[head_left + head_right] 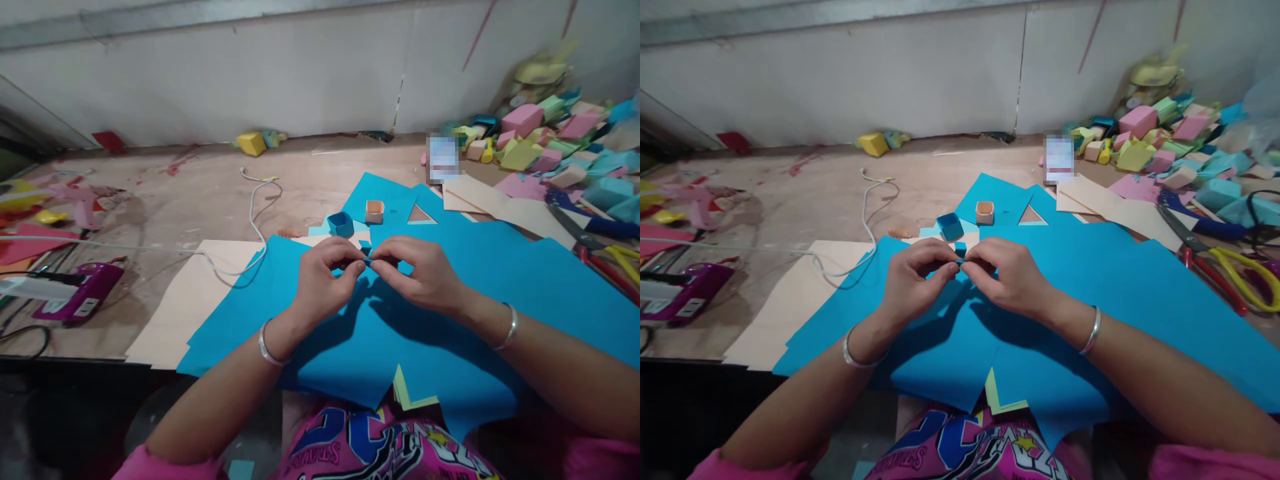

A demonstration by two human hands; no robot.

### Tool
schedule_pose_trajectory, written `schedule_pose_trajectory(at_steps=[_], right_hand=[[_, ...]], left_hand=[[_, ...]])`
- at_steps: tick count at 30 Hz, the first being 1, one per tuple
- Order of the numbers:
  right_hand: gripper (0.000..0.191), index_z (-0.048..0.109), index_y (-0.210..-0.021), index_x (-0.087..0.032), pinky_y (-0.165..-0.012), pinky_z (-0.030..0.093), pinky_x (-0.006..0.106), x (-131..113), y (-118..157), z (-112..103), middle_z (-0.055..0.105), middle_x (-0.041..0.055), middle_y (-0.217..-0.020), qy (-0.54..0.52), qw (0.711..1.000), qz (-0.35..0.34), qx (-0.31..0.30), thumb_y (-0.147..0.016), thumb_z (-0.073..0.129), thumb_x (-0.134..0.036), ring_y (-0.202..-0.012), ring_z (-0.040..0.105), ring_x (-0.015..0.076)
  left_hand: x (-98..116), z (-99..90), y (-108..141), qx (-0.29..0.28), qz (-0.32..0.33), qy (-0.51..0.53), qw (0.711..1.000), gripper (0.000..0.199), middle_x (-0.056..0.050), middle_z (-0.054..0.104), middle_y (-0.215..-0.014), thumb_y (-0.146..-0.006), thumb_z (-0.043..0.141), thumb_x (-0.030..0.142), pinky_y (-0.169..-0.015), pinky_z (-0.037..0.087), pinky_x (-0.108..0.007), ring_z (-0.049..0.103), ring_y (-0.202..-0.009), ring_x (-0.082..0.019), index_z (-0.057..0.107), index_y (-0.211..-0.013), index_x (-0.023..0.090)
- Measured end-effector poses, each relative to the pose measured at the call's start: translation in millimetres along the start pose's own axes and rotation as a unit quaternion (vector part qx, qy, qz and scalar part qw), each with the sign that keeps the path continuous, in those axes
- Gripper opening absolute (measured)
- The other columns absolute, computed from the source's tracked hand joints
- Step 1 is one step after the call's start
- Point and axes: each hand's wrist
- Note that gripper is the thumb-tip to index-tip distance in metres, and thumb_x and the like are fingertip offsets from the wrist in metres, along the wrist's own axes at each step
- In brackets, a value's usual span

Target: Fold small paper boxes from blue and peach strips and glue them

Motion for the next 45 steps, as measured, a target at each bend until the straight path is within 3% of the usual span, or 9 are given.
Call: schedule_pose_trajectory(at_steps=[8, 13, 17, 21, 24, 28, 35, 40, 45], right_hand=[[0.018, 0.057, -0.071, -0.019, -0.06, 0.039, 0.03, 3.0, 5.1, 3.9, 0.06, 0.0047, -0.068, 0.11, 0.982, -0.155, -0.019, -0.087, 0.051, -0.012, -0.066, 0.052, 0.017], [0.019, 0.053, -0.065, -0.019, -0.057, 0.037, 0.027, -0.8, 5.3, 7.3, 0.052, -0.0008, -0.062, 0.017, 0.996, -0.084, -0.018, -0.082, 0.052, -0.01, -0.06, 0.046, 0.0124], [0.018, 0.058, -0.067, -0.018, -0.055, 0.037, 0.025, 9.3, 0.1, 4.7, 0.055, -0.002, -0.062, -0.129, 0.988, 0.073, -0.032, -0.085, 0.057, -0.018, -0.057, 0.047, 0.0106], [0.021, 0.059, -0.071, -0.018, -0.052, 0.039, 0.025, 23.0, -4.0, 2.0, 0.058, -0.0011, -0.064, -0.389, 0.891, 0.226, -0.057, -0.085, 0.066, -0.032, -0.056, 0.05, 0.0114], [0.027, 0.059, -0.071, -0.017, -0.049, 0.038, 0.024, 26.8, -4.8, 2.1, 0.058, -0.0014, -0.061, -0.515, 0.802, 0.292, -0.079, -0.079, 0.075, -0.038, -0.054, 0.051, 0.0108], [0.032, 0.058, -0.069, -0.017, -0.05, 0.036, 0.023, 27.3, -4.2, 3.6, 0.055, -0.0031, -0.059, -0.558, 0.753, 0.339, -0.079, -0.075, 0.08, -0.039, -0.051, 0.049, 0.0092], [0.034, 0.06, -0.068, -0.017, -0.051, 0.036, 0.023, 26.2, -5.0, 6.4, 0.057, -0.0016, -0.058, -0.511, 0.772, 0.374, -0.05, -0.073, 0.082, -0.042, -0.053, 0.051, 0.0093], [0.037, 0.066, -0.075, -0.018, -0.054, 0.039, 0.026, 22.4, -5.0, 7.5, 0.067, 0.0033, -0.075, -0.471, 0.803, 0.363, -0.051, -0.077, 0.076, -0.054, -0.06, 0.056, 0.0112], [0.035, 0.066, -0.074, -0.018, -0.056, 0.039, 0.026, 22.1, -2.7, 9.3, 0.066, 0.0014, -0.074, -0.414, 0.844, 0.33, -0.087, -0.081, 0.073, -0.051, -0.061, 0.054, 0.0101]], left_hand=[[1.0, 0.9, 3.6, -0.041, 0.081, -0.063, 0.994, 0.013, -0.004, 0.069, -0.072, -0.075, 0.064, 0.012, -0.065, 0.05, -0.031, 0.064, -0.07, -0.017, 0.07, -0.067, 0.02], [-1.7, -1.0, 2.3, -0.084, 0.038, -0.022, 0.995, 0.012, -0.005, 0.069, -0.07, -0.075, 0.067, 0.014, -0.062, 0.046, -0.029, 0.062, -0.067, -0.016, 0.07, -0.065, 0.018], [-6.0, 0.7, 0.1, -0.077, -0.066, 0.071, 0.992, 0.008, -0.004, 0.065, -0.072, -0.079, 0.07, 0.025, -0.059, 0.044, -0.027, 0.056, -0.064, -0.014, 0.072, -0.079, 0.017], [-5.7, -2.3, -2.6, -0.05, -0.075, 0.075, 0.993, 0.035, 0.0, 0.057, -0.075, -0.075, 0.075, 0.023, -0.057, 0.042, -0.025, 0.049, -0.061, -0.011, 0.071, -0.11, 0.021], [-4.0, -6.8, -5.4, -0.004, -0.042, 0.004, 0.999, 0.032, -0.004, 0.059, -0.09, -0.073, 0.075, 0.017, -0.06, 0.044, -0.025, 0.051, -0.072, -0.012, 0.075, -0.104, 0.023], [-4.8, -9.2, -7.1, -0.074, -0.114, 0.141, 0.981, 0.024, -0.01, 0.067, -0.109, -0.079, 0.071, 0.023, -0.076, 0.054, -0.029, 0.062, -0.096, -0.019, 0.075, -0.102, 0.019], [-9.5, -9.2, -8.1, -0.084, -0.256, 0.288, 0.919, 0.032, -0.009, 0.072, -0.107, -0.075, 0.079, 0.03, -0.07, 0.053, -0.027, 0.065, -0.081, -0.014, 0.075, -0.105, 0.018], [-11.1, -7.6, -10.5, -0.05, -0.274, 0.278, 0.919, 0.026, -0.004, 0.071, -0.085, -0.073, 0.08, 0.03, -0.064, 0.048, -0.023, 0.062, -0.073, -0.01, 0.077, -0.095, 0.017], [-14.6, -2.4, -10.5, -0.051, -0.27, 0.266, 0.924, 0.022, -0.003, 0.069, -0.078, -0.071, 0.08, 0.032, -0.062, 0.047, -0.023, 0.061, -0.069, -0.01, 0.075, -0.085, 0.016]])
Point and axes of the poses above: each hand's wrist, its own y-axis away from the middle knuckle, its own z-axis out of the palm, x = y × z
